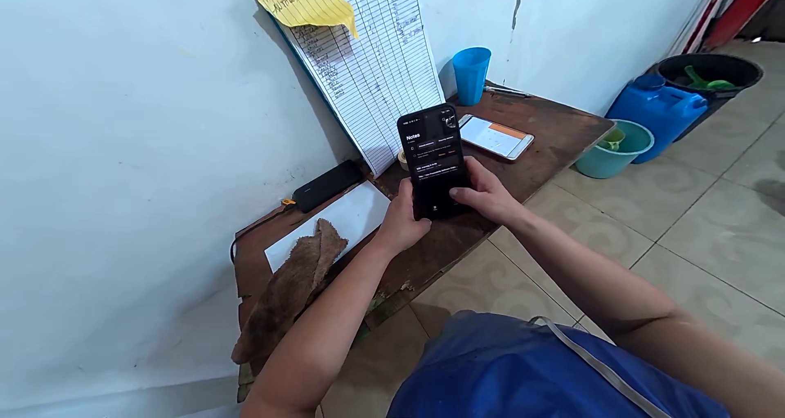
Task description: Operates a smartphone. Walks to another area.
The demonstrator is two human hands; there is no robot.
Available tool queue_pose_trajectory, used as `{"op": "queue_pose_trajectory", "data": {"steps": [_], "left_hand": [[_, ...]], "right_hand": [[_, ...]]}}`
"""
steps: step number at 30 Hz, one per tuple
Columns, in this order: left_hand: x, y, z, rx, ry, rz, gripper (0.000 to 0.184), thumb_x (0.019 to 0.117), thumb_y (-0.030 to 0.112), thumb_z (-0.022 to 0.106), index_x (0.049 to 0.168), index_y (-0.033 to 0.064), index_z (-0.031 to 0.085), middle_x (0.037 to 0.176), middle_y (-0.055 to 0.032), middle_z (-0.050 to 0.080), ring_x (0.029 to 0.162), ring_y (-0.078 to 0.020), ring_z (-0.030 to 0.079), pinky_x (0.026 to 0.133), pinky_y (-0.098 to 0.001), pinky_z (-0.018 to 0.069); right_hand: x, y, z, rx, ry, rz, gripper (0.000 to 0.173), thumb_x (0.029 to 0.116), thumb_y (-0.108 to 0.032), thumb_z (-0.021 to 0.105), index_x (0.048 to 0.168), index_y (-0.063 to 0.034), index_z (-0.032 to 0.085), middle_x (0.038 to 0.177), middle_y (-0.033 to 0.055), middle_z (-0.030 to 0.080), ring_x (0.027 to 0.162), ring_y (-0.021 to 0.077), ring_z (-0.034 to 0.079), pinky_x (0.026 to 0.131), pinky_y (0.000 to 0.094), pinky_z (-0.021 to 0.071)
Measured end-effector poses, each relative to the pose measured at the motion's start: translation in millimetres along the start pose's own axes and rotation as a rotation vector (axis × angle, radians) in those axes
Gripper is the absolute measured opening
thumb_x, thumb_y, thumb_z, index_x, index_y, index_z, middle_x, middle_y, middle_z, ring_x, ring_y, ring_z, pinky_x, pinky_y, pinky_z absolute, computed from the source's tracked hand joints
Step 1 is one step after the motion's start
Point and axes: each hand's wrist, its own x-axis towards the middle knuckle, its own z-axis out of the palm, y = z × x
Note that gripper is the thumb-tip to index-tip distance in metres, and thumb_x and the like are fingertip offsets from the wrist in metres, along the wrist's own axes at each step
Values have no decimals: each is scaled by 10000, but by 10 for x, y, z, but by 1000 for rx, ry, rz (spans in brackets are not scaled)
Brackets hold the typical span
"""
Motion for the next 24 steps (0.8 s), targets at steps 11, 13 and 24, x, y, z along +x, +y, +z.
{"op": "queue_pose_trajectory", "data": {"steps": [11,13,24], "left_hand": [[-6,-37,24,24,26,9,756,783,-115,649,1455,-35,313,1229,-215,639,1131,-243,662,963,-418,541],[-4,-33,26,17,20,2,756,783,-121,644,1454,-28,307,1226,-210,637,1125,-232,664,958,-407,543],[-28,9,33,12,21,13,754,772,-135,651,1442,-40,316,1238,-218,634,1160,-236,651,980,-410,531]], "right_hand": [[-27,0,-21,-47,-17,14,566,815,-35,610,1360,-16,463,1101,92,688,949,91,688,816,298,581],[-30,4,-23,-47,-20,8,570,805,-31,602,1357,-15,463,1103,92,685,955,86,685,818,293,578],[-24,-1,-25,-64,-7,20,546,803,-36,612,1331,-12,470,1086,89,680,945,85,681,804,285,574]]}}
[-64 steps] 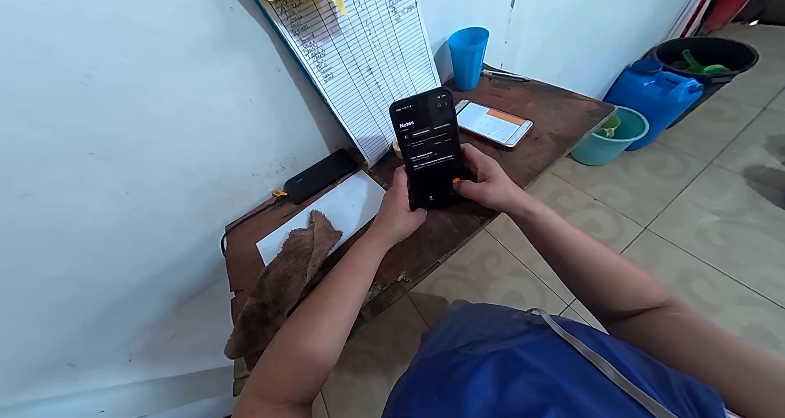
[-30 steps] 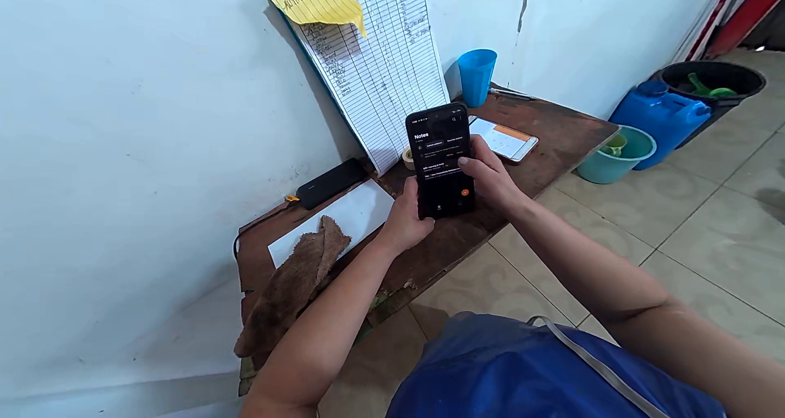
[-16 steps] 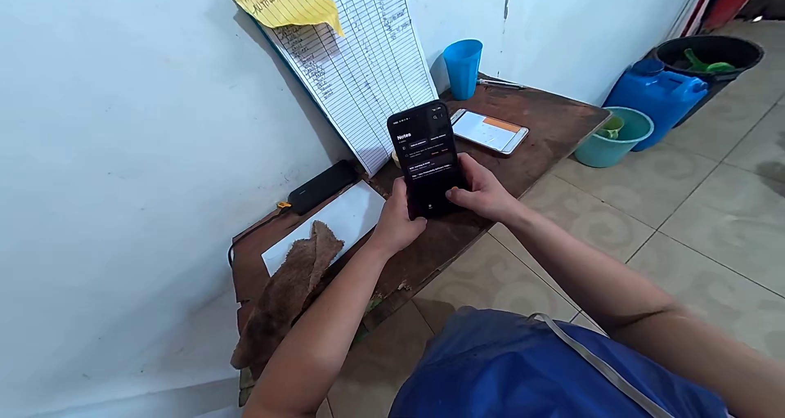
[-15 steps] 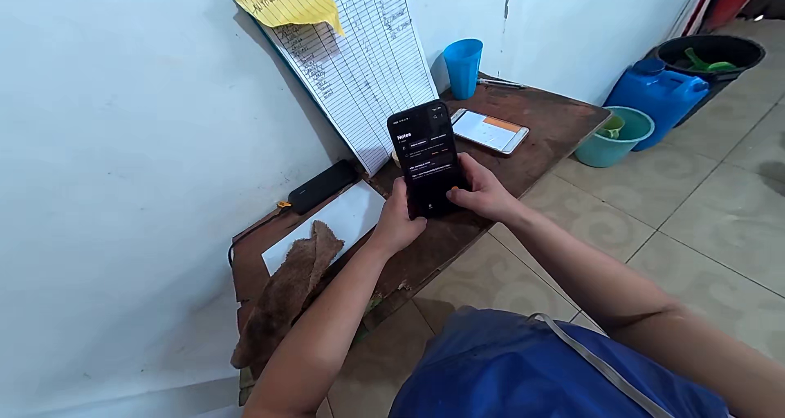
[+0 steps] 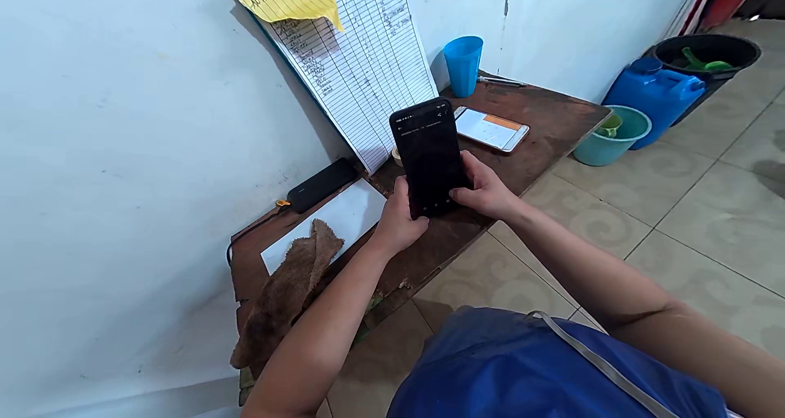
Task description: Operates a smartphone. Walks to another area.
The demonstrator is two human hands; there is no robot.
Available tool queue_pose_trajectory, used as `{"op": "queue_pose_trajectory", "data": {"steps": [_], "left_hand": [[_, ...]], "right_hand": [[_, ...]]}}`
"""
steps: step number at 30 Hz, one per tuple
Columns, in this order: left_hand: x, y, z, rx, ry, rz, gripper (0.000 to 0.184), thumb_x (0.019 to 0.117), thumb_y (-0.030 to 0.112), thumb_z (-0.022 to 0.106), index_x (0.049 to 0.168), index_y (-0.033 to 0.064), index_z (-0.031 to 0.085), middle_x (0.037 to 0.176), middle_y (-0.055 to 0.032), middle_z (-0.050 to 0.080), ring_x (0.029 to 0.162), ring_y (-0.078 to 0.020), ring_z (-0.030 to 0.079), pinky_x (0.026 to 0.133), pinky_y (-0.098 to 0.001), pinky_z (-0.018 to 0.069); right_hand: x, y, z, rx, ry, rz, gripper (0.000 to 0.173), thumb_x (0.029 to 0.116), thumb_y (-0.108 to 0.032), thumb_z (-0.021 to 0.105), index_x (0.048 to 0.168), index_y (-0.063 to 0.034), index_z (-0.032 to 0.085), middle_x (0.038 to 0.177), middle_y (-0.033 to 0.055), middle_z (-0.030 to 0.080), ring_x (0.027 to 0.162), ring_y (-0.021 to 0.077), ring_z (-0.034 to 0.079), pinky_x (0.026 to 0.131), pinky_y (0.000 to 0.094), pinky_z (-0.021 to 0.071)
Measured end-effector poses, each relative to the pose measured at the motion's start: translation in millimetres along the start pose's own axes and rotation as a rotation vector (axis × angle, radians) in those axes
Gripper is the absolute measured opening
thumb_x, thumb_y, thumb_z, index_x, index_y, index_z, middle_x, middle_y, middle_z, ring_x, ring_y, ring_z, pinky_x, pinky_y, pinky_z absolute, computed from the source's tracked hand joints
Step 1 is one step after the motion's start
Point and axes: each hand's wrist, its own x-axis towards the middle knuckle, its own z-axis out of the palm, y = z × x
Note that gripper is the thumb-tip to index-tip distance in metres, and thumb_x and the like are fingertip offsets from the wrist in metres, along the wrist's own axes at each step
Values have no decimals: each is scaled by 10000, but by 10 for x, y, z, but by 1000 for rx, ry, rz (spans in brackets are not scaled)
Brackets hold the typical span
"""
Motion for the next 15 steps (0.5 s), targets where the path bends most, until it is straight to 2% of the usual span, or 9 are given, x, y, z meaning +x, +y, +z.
{"op": "queue_pose_trajectory", "data": {"steps": [2,9,12,15], "left_hand": [[-1,-6,4,-7,-2,19,755,759,-126,650,1433,-29,325,1222,-200,644,1138,-212,662,964,-392,541],[-11,15,2,4,-2,37,731,762,-131,652,1418,-39,343,1225,-207,642,1157,-220,651,983,-400,527],[-19,24,-6,6,-6,27,732,765,-120,655,1421,-33,342,1222,-205,640,1149,-214,652,975,-393,530],[-20,62,-10,5,-11,-15,751,779,-115,656,1449,-31,327,1260,-224,629,1183,-250,640,993,-424,524]], "right_hand": [[1,1,4,9,6,-4,530,803,-34,611,1314,-12,474,1070,79,679,931,75,681,796,274,574],[1,-13,18,26,18,-1,502,814,-64,627,1292,-23,483,1051,60,682,919,55,681,797,262,576],[81,-54,17,53,58,-52,603,808,-124,655,1354,-17,420,1102,66,666,943,59,679,813,266,578],[265,-202,-15,50,153,-196,768,779,-181,688,1438,12,345,1141,81,623,947,80,671,786,268,583]]}}
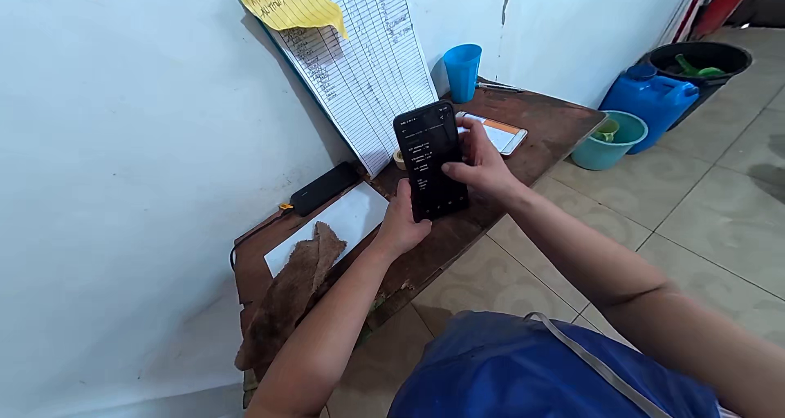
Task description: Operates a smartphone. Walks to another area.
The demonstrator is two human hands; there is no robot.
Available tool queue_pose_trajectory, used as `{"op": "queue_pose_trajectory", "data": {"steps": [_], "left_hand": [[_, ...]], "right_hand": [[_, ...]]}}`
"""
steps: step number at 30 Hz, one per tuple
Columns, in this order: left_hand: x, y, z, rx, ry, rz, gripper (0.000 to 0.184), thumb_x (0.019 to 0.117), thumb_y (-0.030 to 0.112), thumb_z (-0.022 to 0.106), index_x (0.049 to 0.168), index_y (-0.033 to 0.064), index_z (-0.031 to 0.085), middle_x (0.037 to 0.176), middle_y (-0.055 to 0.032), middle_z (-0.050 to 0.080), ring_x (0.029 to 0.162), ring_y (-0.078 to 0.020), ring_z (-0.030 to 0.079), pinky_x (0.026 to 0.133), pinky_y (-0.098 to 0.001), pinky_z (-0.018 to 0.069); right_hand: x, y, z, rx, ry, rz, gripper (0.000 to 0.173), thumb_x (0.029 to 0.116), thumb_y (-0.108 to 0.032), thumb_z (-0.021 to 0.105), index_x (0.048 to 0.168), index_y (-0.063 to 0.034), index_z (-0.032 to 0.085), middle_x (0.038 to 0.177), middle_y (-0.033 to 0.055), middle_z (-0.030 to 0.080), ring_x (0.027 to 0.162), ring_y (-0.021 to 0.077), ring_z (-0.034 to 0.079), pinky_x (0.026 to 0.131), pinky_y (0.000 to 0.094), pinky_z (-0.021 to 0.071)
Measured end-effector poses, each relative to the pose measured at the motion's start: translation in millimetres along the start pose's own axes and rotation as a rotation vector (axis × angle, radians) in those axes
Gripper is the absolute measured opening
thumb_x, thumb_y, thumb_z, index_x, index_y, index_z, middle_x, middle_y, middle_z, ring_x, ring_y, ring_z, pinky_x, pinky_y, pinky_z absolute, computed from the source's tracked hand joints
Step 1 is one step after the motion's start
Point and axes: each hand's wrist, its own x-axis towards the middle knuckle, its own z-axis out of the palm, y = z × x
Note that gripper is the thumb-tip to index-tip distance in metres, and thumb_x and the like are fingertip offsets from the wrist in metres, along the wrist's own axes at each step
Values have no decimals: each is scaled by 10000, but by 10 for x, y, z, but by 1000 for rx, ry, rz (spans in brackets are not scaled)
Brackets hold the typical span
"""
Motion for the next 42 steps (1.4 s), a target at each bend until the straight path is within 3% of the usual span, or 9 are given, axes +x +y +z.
{"op": "queue_pose_trajectory", "data": {"steps": [4,9,16,22,27,31,38,42], "left_hand": [[-1,-4,-1,-7,0,0,735,779,-116,650,1437,-31,333,1247,-217,631,1168,-235,644,984,-406,526],[0,16,-12,42,-8,1,728,806,-125,633,1459,-36,325,1276,-234,617,1200,-262,626,1004,-428,508],[0,24,-14,36,-9,-15,712,808,-129,635,1444,-25,333,1241,-218,635,1156,-243,651,980,-410,525],[20,-68,12,27,16,50,734,770,-139,651,1426,-30,342,1204,-213,645,1129,-242,659,958,-422,537],[18,-41,14,40,15,36,728,771,-133,651,1419,-14,341,1195,-198,645,1103,-222,666,938,-405,546],[20,-97,17,44,22,88,742,764,-115,664,1427,-44,339,1192,-219,654,1103,-250,675,936,-436,555],[21,-98,19,32,19,95,730,756,-134,651,1413,-31,349,1191,-198,656,1103,-221,675,934,-407,555],[18,-93,16,29,18,97,728,757,-133,648,1412,-35,347,1182,-193,659,1097,-210,677,933,-395,554]], "right_hand": [[208,-233,31,10,13,-55,793,782,-138,667,1474,7,310,1150,81,628,941,62,675,791,250,583],[214,-206,48,29,-4,-78,747,796,-63,616,1481,-11,323,1173,87,645,954,61,688,808,258,594],[-101,-10,99,-10,-27,61,856,764,-81,682,1519,-67,278,1231,97,645,1030,98,691,853,300,599],[-300,70,238,-180,61,150,1080,710,-127,819,1589,-104,192,1309,202,609,1133,290,654,899,505,560],[-268,77,299,-285,130,143,1112,690,-220,860,1585,-109,208,1298,217,614,1125,360,648,848,586,550],[-281,87,268,-304,100,135,1130,694,-229,865,1591,-105,188,1324,226,601,1153,357,641,889,570,547],[-333,63,226,-268,47,147,1108,690,-138,822,1593,-102,180,1304,217,610,1155,318,642,909,525,547],[-331,81,193,-189,7,152,1011,719,-104,766,1567,-73,216,1289,183,617,1129,230,654,909,435,562]]}}
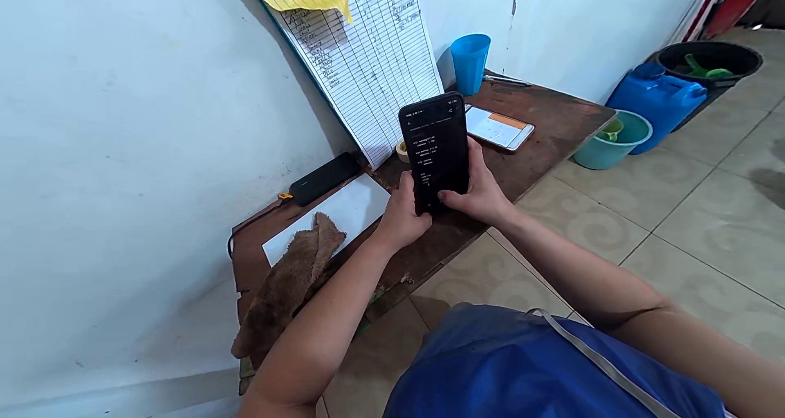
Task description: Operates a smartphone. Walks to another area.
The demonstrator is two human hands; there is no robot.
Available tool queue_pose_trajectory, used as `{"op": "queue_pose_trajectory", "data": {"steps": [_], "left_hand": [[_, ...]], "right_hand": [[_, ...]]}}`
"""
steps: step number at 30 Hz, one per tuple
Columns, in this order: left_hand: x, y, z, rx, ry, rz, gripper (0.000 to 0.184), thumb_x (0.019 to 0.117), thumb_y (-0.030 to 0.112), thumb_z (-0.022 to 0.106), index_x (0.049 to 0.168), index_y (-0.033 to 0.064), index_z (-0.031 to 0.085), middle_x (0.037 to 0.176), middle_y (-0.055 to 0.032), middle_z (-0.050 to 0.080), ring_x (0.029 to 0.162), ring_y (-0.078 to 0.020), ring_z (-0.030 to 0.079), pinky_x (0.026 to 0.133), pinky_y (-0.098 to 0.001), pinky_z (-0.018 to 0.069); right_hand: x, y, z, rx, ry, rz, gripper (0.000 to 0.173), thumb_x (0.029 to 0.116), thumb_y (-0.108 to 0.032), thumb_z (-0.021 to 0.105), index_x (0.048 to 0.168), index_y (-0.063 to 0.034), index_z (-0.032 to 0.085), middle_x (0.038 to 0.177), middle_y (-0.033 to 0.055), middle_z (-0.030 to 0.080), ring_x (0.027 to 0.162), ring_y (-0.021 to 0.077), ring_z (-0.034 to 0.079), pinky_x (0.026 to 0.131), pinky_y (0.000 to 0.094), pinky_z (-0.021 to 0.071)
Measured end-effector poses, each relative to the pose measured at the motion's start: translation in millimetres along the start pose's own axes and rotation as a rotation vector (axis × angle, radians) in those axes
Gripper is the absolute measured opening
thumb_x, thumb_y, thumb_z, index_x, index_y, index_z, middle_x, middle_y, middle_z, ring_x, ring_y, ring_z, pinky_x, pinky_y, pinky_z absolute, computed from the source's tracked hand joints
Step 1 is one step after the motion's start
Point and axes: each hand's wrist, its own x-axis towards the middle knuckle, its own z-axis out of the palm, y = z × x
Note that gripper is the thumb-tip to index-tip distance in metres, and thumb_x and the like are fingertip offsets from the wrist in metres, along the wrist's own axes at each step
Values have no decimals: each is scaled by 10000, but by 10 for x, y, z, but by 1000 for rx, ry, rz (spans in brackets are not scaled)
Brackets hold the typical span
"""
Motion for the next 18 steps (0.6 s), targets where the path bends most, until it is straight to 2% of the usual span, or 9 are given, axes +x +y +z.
{"op": "queue_pose_trajectory", "data": {"steps": [3,7,10,12,14,18], "left_hand": [[2,-12,3,-13,2,5,722,757,-132,642,1408,-34,346,1187,-191,655,1086,-204,680,923,-389,559],[1,0,-1,-22,-7,-17,735,755,-119,647,1414,-19,337,1187,-178,658,1086,-194,681,918,-382,561],[2,6,-16,-11,-14,-32,756,765,-131,665,1432,-28,325,1226,-198,645,1143,-218,663,967,-402,544],[9,-1,-15,5,-6,-17,751,754,-137,666,1420,-27,336,1213,-194,650,1130,-210,667,960,-392,547],[-1,18,-8,7,-1,-17,756,753,-161,667,1422,-43,333,1227,-208,641,1148,-221,657,975,-394,536],[-6,19,-4,35,1,-19,783,755,-163,670,1444,-63,310,1240,-234,634,1161,-259,656,980,-430,538]], "right_hand": [[10,19,10,63,4,1,855,776,-132,694,1525,-71,287,1240,139,639,1058,155,674,863,365,576],[31,22,-39,147,-57,5,791,813,-109,627,1524,-65,284,1281,109,617,1089,99,654,888,311,565],[85,40,-264,235,-290,31,832,794,-17,593,1543,-70,235,1290,63,624,1089,54,656,909,267,570],[135,76,-414,242,-426,28,876,760,58,581,1547,-62,215,1267,56,649,1058,52,677,902,249,575],[153,101,-482,221,-492,24,918,745,110,581,1557,-46,182,1281,72,643,1062,58,685,910,245,575],[165,143,-502,191,-543,-6,984,709,106,581,1566,-31,116,1318,80,623,1086,46,676,924,236,570]]}}
